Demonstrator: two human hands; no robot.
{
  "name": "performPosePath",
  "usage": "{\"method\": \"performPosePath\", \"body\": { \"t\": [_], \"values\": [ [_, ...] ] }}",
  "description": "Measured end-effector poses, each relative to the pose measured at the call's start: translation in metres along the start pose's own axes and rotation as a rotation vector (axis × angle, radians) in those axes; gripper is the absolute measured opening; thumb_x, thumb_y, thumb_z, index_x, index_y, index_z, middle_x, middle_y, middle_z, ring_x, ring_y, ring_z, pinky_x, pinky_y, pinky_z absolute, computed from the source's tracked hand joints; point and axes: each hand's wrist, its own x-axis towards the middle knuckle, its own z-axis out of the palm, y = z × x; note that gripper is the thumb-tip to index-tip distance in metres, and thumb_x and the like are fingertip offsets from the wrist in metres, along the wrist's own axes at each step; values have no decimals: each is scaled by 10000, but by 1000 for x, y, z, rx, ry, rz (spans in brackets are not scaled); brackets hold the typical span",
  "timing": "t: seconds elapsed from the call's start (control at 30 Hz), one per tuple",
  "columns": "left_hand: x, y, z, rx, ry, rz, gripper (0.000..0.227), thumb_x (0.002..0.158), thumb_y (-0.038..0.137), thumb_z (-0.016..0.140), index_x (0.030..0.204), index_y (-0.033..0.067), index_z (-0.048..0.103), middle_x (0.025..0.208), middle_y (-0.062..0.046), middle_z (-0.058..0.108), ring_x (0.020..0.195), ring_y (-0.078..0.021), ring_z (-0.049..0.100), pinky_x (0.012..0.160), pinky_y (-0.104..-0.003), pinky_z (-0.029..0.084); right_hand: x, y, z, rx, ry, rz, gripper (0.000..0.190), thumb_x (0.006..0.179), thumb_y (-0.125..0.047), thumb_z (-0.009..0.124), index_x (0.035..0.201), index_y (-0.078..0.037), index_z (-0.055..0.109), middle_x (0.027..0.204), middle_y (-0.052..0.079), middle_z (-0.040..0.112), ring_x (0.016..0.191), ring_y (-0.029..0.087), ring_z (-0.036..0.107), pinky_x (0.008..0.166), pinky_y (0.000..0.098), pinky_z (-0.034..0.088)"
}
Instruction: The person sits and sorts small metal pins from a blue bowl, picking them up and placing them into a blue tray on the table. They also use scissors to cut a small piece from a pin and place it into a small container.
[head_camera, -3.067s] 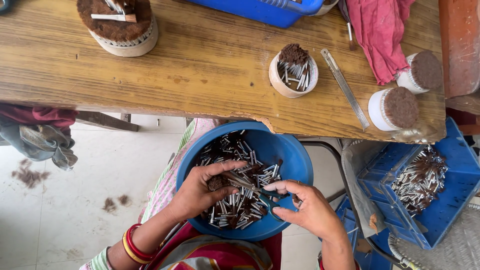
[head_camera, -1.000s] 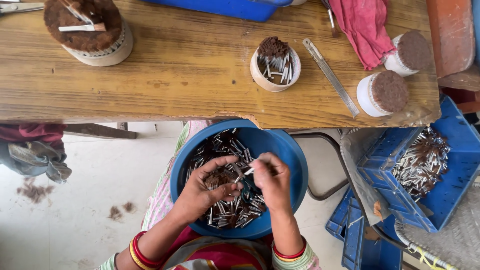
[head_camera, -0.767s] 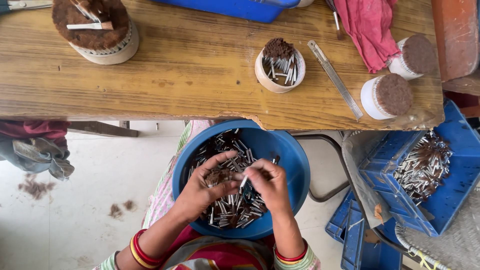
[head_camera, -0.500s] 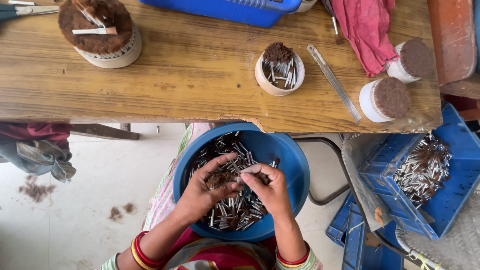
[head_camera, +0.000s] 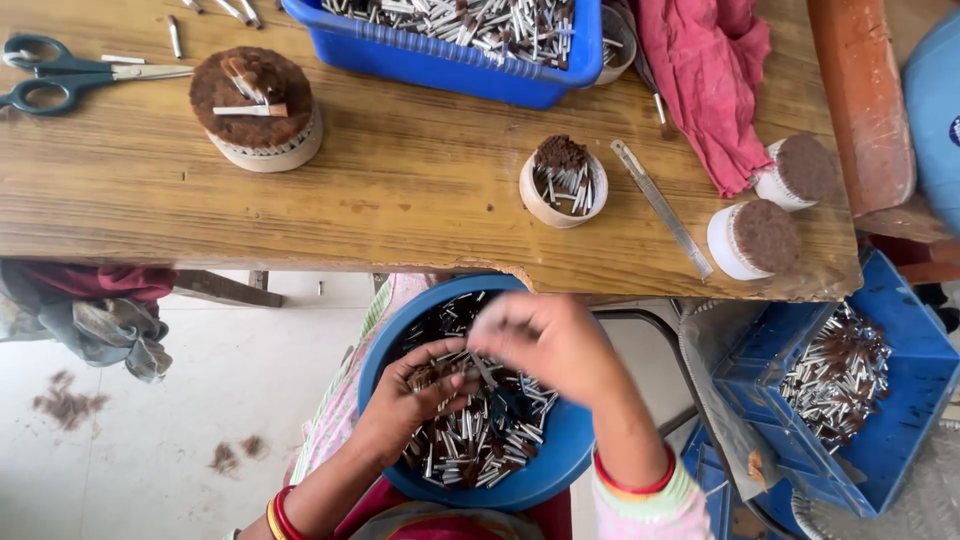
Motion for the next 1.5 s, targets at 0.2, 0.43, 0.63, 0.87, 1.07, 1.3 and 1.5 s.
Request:
{"method": "performPosePath", "body": {
  "t": [0.2, 0.43, 0.63, 0.87, 1.07, 1.3, 1.5],
  "values": [
    [-12, 24, -1, -16, 95, -43, 513, 923, 74, 644, 1431, 128, 592, 1139, -133, 760, 1012, -232, 734, 839, -376, 610, 13, -50, -13, 115, 904, -353, 104, 999, -119, 683, 1012, -19, 710, 946, 1, 751, 605, 32, 485, 549, 193, 386],
    [-13, 32, -15, -14, -45, 102, 704, 887, 6, 685, 1530, 143, 434, 1118, -112, 751, 1003, -194, 733, 876, -337, 632, -4, 70, 58, 178, 233, -65, 154, 987, -72, 660, 1094, -2, 745, 927, 21, 776, 835, 57, 687, 735, 216, 549],
    [-1, 24, -4, 31, -154, 131, 711, 911, -49, 670, 1552, 116, 409, 1116, -103, 729, 995, -169, 720, 888, -328, 626, -22, 120, 76, 377, 422, 2, 179, 1013, -82, 686, 1132, 14, 779, 813, -1, 648, 709, 42, 546, 628, 210, 436],
    [0, 22, 0, 25, -167, 103, 711, 906, -66, 652, 1552, 110, 411, 1158, -70, 713, 973, -154, 702, 873, -323, 618, -21, 136, 77, 579, 383, 67, 131, 951, -136, 702, 1023, -33, 740, 754, -35, 657, 576, -2, 431, 499, 186, 316],
    [-5, 24, 4, -48, -201, 73, 736, 905, -72, 621, 1567, 129, 371, 1208, -108, 730, 1093, -186, 711, 945, -326, 597, -23, 140, 74, 840, 519, -84, 260, 1099, -251, 651, 936, -53, 693, 714, -60, 583, 591, 10, 445, 497, 173, 299],
    [-4, 21, 5, -10, -155, 75, 737, 910, -73, 628, 1575, 125, 377, 1183, -156, 736, 1059, -213, 720, 932, -333, 610, -25, 146, 76, 728, 668, -40, 162, 1001, -191, 697, 929, -47, 678, 740, -48, 571, 574, 0, 395, 493, 195, 287],
    [-2, 20, 7, -19, -182, 92, 729, 909, -80, 654, 1565, 102, 395, 1174, -121, 717, 1021, -194, 713, 896, -325, 610, -23, 129, 71, 502, 370, -142, 163, 1032, -149, 714, 1019, 12, 734, 840, 3, 655, 733, 53, 578, 641, 236, 462]
  ]
}}
